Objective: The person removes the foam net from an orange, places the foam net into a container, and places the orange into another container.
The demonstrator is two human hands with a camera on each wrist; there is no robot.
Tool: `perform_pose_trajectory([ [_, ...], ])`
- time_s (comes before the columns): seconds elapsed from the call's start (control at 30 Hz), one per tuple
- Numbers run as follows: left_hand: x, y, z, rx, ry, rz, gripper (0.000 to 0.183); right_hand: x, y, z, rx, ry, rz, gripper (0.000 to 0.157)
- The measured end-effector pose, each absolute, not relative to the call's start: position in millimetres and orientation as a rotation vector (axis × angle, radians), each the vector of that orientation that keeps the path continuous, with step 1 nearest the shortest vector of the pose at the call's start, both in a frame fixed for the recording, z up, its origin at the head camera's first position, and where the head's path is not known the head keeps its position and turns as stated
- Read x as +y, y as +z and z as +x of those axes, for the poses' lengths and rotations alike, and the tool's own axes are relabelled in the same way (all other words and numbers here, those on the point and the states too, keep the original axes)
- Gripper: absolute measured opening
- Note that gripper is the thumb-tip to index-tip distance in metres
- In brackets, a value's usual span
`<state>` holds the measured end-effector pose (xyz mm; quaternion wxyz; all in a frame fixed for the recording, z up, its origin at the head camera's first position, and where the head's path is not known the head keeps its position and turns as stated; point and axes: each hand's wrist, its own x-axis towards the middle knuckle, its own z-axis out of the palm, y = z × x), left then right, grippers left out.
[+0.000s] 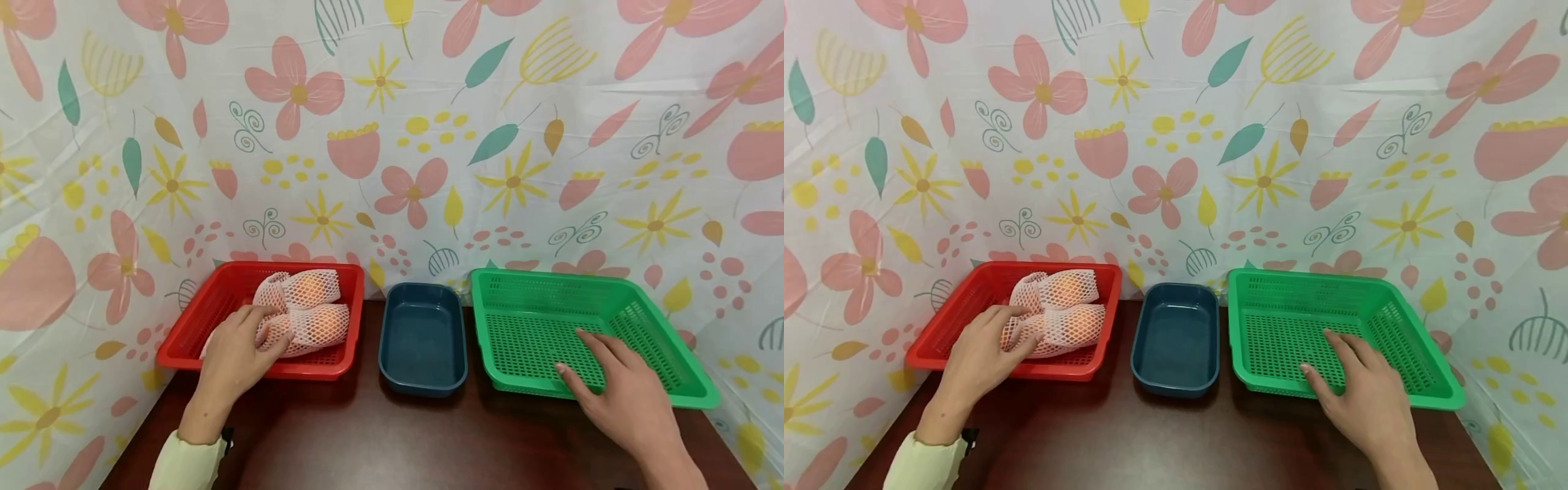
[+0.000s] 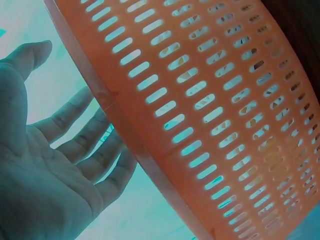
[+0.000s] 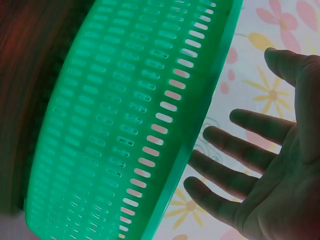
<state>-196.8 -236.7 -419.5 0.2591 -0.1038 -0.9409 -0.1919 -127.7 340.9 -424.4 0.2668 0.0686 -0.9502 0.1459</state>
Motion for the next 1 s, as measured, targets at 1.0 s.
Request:
perform_pose_trajectory([
  [1.0,-239,-392,-224,-2.743,-0.637,-0.35,0.061,307,-424,-94,-2.606,0.427,0.322,0.082],
])
